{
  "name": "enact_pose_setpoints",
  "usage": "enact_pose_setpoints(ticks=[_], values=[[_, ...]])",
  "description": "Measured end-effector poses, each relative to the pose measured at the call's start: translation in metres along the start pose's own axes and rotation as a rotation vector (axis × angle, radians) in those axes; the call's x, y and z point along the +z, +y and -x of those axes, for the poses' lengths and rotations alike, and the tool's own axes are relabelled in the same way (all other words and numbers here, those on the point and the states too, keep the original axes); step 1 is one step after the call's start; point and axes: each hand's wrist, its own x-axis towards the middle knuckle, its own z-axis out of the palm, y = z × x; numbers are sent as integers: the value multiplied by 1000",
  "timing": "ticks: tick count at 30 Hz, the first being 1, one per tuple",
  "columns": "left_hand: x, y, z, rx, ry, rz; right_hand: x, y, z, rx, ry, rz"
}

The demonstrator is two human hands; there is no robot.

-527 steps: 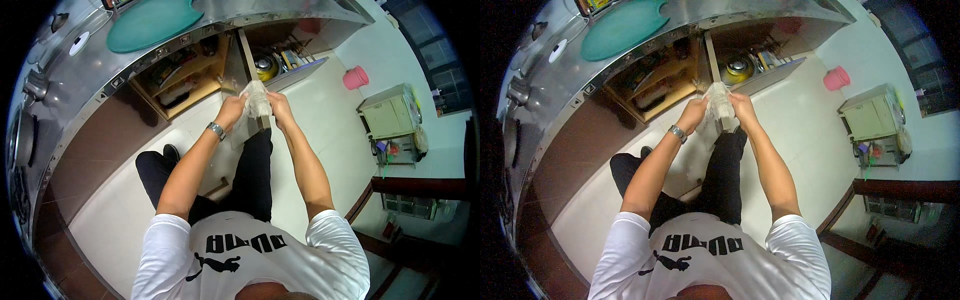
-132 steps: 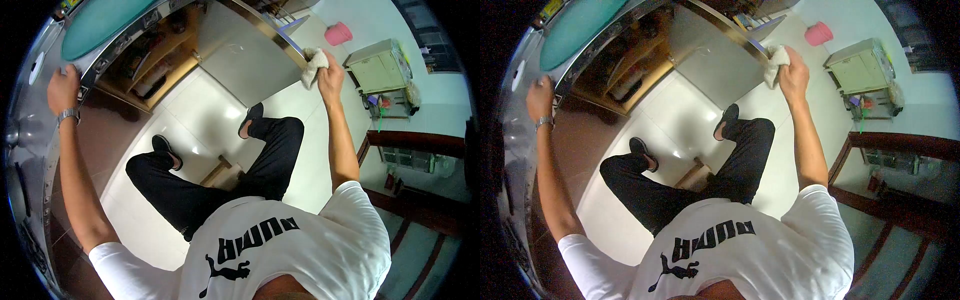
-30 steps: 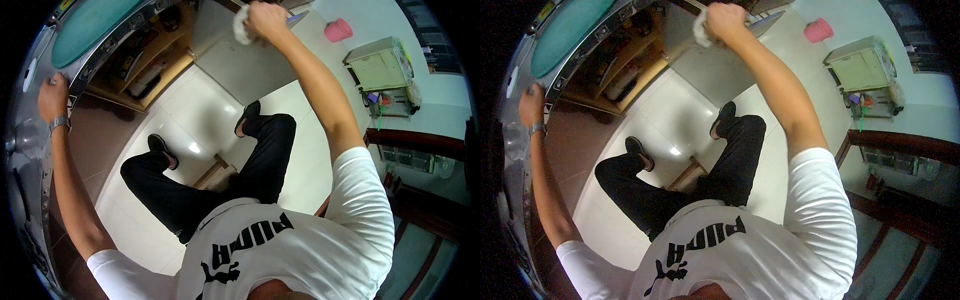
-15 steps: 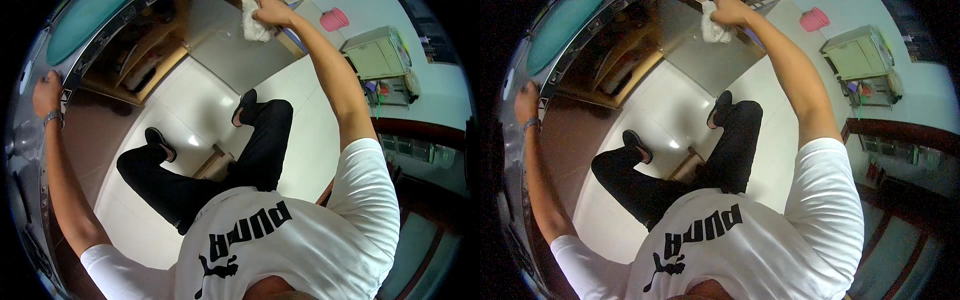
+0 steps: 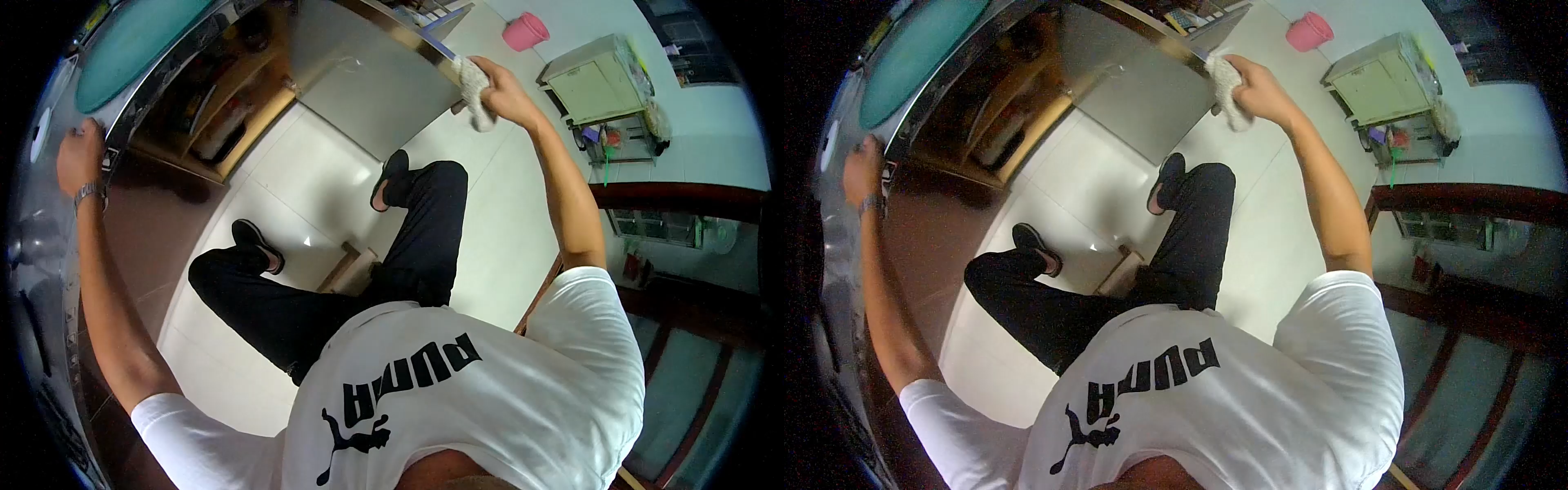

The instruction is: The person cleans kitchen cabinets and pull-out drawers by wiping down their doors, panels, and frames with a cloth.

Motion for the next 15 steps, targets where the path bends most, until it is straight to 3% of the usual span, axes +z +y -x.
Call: enact_pose_setpoints(ticks=[4,7,8,10,15], values=[[5,2,-6,-21,-70,-25,-5,-9,-1,-27,-8,232],[6,-1,-8,-15,-64,-31,1,-11,-5,-120,145,713],[7,0,-8,-5,-72,-21,6,-16,-7,-118,143,718],[11,0,-7,0,-44,-11,18,-29,-9,29,203,1005],[16,-6,-17,0,-12,-31,20,-28,-8,27,257,989]])
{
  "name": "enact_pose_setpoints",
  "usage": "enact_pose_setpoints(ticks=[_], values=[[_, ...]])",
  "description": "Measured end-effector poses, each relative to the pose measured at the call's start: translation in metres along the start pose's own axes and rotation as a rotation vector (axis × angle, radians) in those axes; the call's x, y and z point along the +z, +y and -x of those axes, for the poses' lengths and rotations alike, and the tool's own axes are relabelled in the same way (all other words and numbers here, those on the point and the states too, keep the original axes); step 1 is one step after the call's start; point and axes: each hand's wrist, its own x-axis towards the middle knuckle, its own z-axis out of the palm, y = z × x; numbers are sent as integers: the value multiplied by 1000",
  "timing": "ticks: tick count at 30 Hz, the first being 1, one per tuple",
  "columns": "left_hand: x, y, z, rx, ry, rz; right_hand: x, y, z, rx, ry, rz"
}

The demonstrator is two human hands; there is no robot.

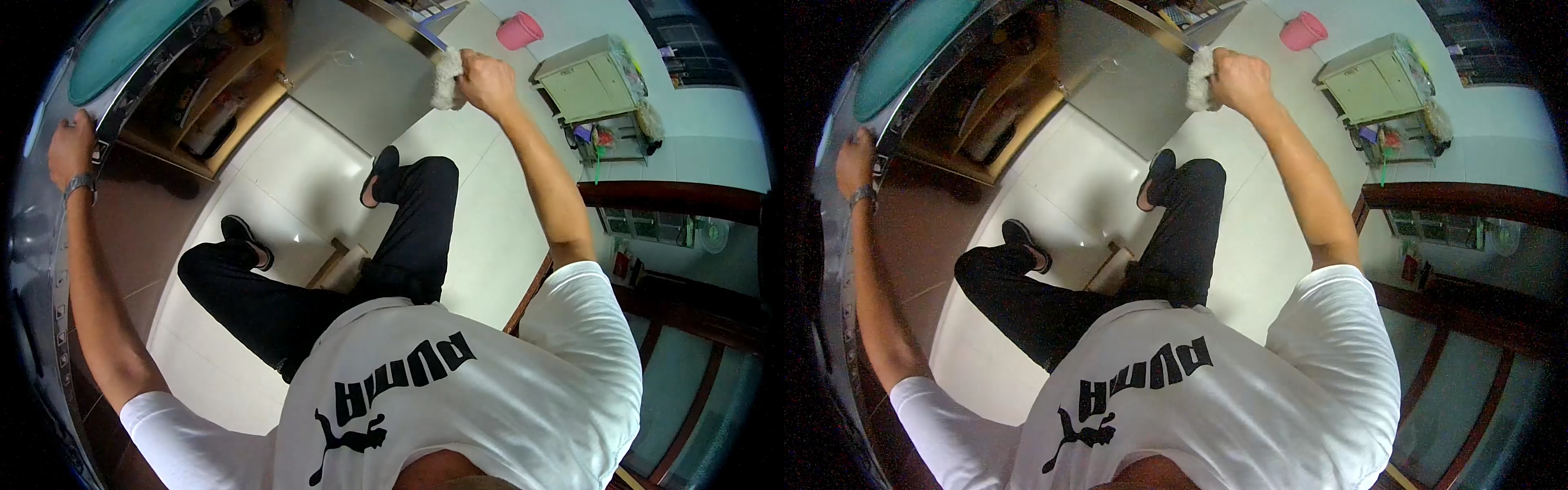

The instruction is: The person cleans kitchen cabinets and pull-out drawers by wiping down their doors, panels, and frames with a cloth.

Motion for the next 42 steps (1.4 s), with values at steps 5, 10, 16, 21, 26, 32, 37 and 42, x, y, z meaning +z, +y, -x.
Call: enact_pose_setpoints(ticks=[5,10,16,21,26,32,37,42], values=[[0,1,7,9,18,-3,4,37,20,-213,-1,-467],[9,-4,-2,33,-26,0,-2,86,70,153,-162,-1051],[21,-10,-11,34,-63,-34,17,97,92,499,-133,-1462],[17,-10,-14,29,-62,-27,20,54,55,400,35,-1422],[21,-10,-9,38,22,-3,52,13,28,226,203,-1052],[30,-19,-15,119,15,4,53,1,34,108,358,-983],[40,-21,-17,103,99,17,51,12,31,3,307,-910],[31,-17,-11,105,110,32,37,13,32,-35,375,-427]])
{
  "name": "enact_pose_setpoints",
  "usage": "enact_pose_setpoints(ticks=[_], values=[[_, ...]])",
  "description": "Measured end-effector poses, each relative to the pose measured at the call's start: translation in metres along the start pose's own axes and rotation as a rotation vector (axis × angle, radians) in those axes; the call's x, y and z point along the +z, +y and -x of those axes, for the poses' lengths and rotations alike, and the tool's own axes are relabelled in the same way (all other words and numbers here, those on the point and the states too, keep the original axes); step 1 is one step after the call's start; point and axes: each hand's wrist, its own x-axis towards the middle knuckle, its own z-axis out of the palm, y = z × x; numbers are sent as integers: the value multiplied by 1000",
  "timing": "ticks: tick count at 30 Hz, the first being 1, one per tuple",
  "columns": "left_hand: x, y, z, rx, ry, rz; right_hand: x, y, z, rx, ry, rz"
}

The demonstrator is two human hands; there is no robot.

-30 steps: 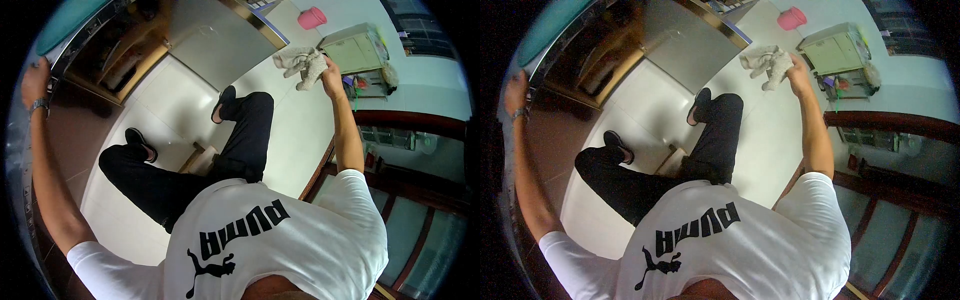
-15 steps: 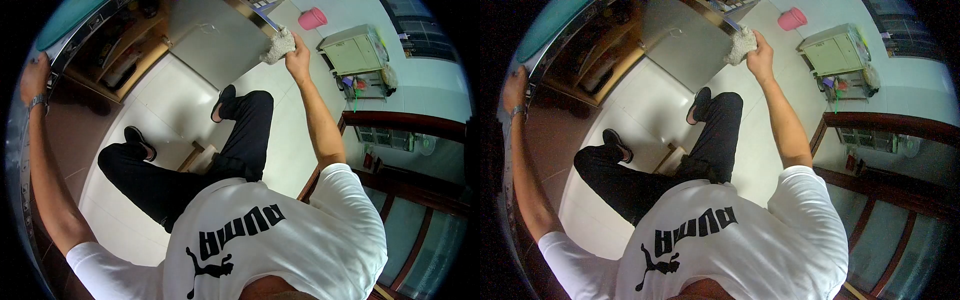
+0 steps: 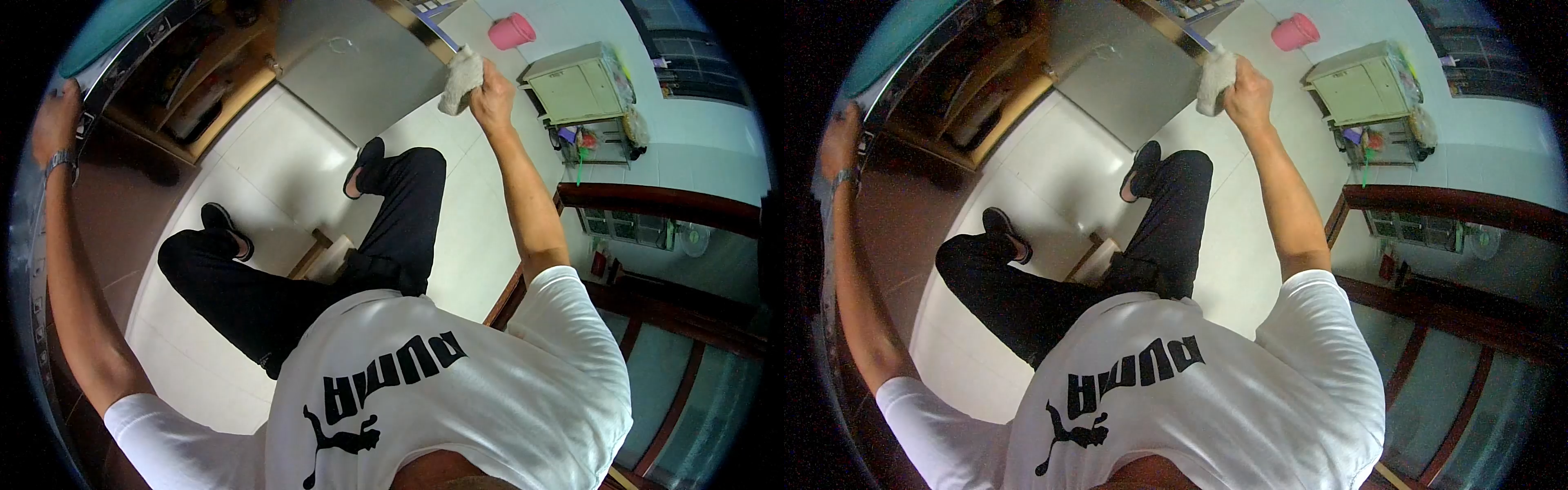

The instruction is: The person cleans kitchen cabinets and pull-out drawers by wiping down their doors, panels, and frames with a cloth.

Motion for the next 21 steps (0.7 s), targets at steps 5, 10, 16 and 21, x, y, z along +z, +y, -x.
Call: enact_pose_setpoints(ticks=[5,10,16,21], values=[[-2,3,1,-12,25,-24,19,21,-7,336,77,-224],[5,-3,-5,-13,-12,-74,-12,34,0,830,394,-1293],[17,-10,-8,1,48,-18,-21,72,24,827,384,-1411],[-2,-2,-5,-32,-96,-38,-11,39,22,723,241,-1239]])
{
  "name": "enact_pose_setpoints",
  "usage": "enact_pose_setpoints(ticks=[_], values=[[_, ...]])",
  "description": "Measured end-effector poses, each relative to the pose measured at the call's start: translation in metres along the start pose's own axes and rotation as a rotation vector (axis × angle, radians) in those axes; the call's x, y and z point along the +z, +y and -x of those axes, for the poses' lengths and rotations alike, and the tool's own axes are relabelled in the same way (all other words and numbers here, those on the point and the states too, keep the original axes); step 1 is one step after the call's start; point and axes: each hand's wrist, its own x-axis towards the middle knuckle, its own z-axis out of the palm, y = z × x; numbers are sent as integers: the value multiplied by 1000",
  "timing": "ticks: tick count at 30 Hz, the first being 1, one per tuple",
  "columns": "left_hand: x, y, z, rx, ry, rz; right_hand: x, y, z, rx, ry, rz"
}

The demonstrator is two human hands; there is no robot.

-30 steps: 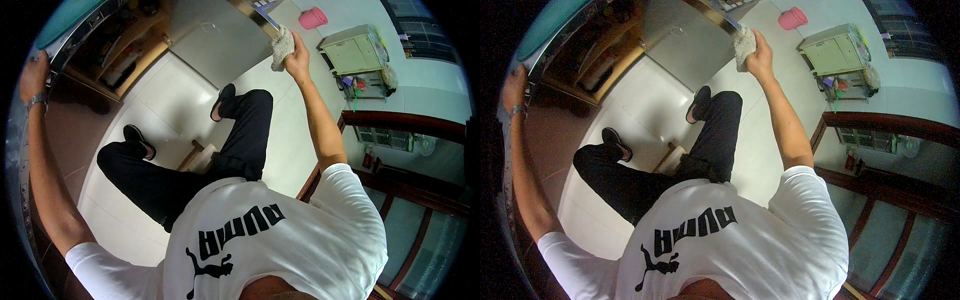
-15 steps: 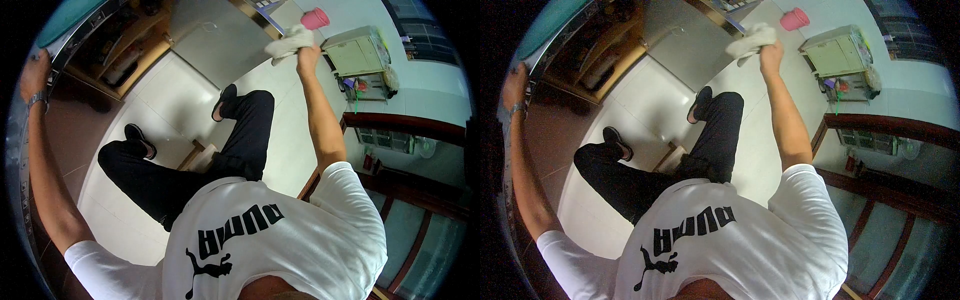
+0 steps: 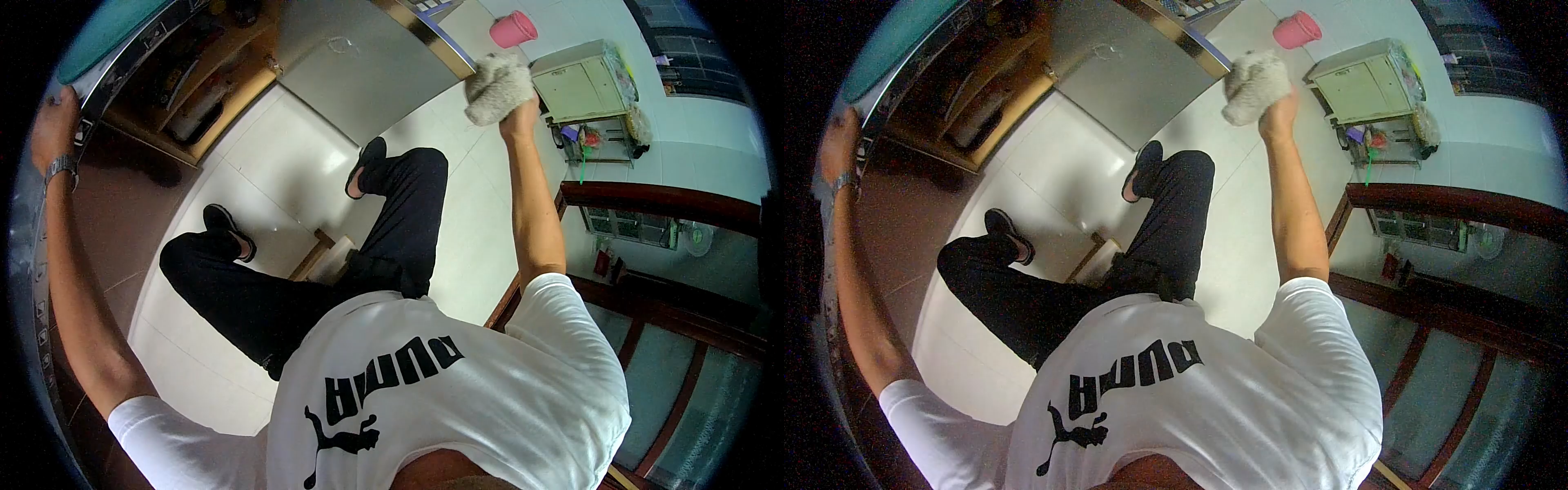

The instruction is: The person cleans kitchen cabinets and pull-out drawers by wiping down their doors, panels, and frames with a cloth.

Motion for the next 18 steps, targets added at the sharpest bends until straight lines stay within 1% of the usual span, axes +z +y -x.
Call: enact_pose_setpoints(ticks=[1,4,5,8,9,11,12,13,15,16,18], values=[[-1,0,1,11,-10,-33,7,6,3,0,1,-1],[-1,1,-1,10,-27,-62,17,33,0,-276,-94,584],[-2,2,-1,-3,-36,-59,23,32,3,-276,-95,584],[-6,5,2,-6,-39,-50,43,36,15,-542,6,802],[-8,7,4,-5,-40,-47,46,34,21,-543,7,804],[-13,7,10,-7,-69,-7,52,32,30,-645,42,968],[-19,9,13,-17,-62,-21,46,38,23,-599,-15,831],[-22,14,15,-39,-35,-8,38,41,18,-596,-25,813],[-35,25,23,-72,-20,23,33,43,12,-666,-56,893],[-42,29,27,-90,-29,43,39,36,9,-651,-36,976],[-37,26,25,-26,23,50,51,11,14,-616,-11,1207]])
